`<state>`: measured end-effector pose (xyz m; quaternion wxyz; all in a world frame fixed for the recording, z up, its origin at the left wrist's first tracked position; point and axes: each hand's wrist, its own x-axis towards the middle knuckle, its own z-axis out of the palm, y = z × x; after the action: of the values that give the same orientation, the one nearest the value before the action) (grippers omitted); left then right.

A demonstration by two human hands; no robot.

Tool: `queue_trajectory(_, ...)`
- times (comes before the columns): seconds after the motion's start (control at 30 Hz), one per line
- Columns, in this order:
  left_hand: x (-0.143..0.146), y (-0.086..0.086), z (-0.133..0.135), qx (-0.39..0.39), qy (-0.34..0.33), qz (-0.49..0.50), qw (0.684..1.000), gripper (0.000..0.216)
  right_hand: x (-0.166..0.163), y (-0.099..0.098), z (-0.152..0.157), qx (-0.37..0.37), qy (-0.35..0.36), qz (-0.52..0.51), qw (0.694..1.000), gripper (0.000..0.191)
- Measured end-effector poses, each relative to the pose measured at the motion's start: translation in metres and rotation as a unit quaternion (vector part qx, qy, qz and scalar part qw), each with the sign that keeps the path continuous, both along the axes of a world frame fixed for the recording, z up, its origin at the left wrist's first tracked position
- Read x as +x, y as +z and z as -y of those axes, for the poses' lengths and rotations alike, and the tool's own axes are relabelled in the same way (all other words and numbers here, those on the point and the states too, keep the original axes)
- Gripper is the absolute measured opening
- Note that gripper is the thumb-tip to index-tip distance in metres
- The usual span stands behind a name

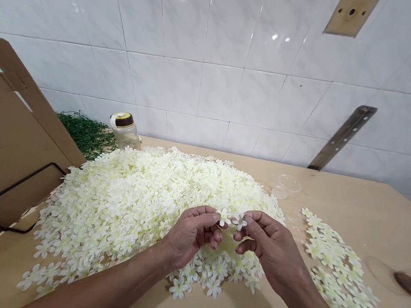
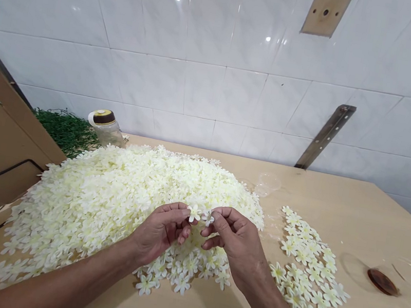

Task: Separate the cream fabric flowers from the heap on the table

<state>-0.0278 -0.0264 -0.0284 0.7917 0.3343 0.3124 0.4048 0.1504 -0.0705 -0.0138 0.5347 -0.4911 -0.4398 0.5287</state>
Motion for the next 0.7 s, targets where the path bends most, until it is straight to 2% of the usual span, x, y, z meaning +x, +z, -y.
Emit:
queue_trajectory(0.1, -0.0014, 0.0012, -0.0003, 0.0, 0.003, 0.017, 1.0, 0.025, 0.0002, -0.0038, 0.0013, 0.017, -0.041, 0.102, 0.994, 0.036)
queue_trajectory(0.17, -0.0014, 0.0015, 0.0007, 0.005, 0.003, 0.025, 1.0, 0.025, -0.0017, -0.0063, 0.0029, 0.044, -0.071, 0.186, 0.979, 0.036)
queue_trajectory(0.27, -0.0007, 0.0007, 0.0028, 0.009, -0.009, 0.029, 0.999, 0.024, -0.0066, -0.0082, 0.0053, 0.103, -0.072, 0.25, 0.96, 0.034)
queue_trajectory(0.37, -0.0001, -0.0008, 0.004, 0.01, -0.014, 0.029, 0.999, 0.023, -0.0086, -0.0079, 0.0059, 0.127, -0.04, 0.228, 0.964, 0.032)
queue_trajectory(0.53, -0.0006, -0.0015, 0.0045, 0.011, -0.018, 0.032, 0.999, 0.02, -0.0025, -0.0085, 0.002, 0.069, -0.002, 0.133, 0.989, 0.034)
queue_trajectory(0.7, -0.0014, -0.0028, 0.0037, 0.016, -0.03, 0.038, 0.999, 0.017, -0.002, -0.0089, -0.0002, 0.055, -0.005, 0.113, 0.992, 0.036)
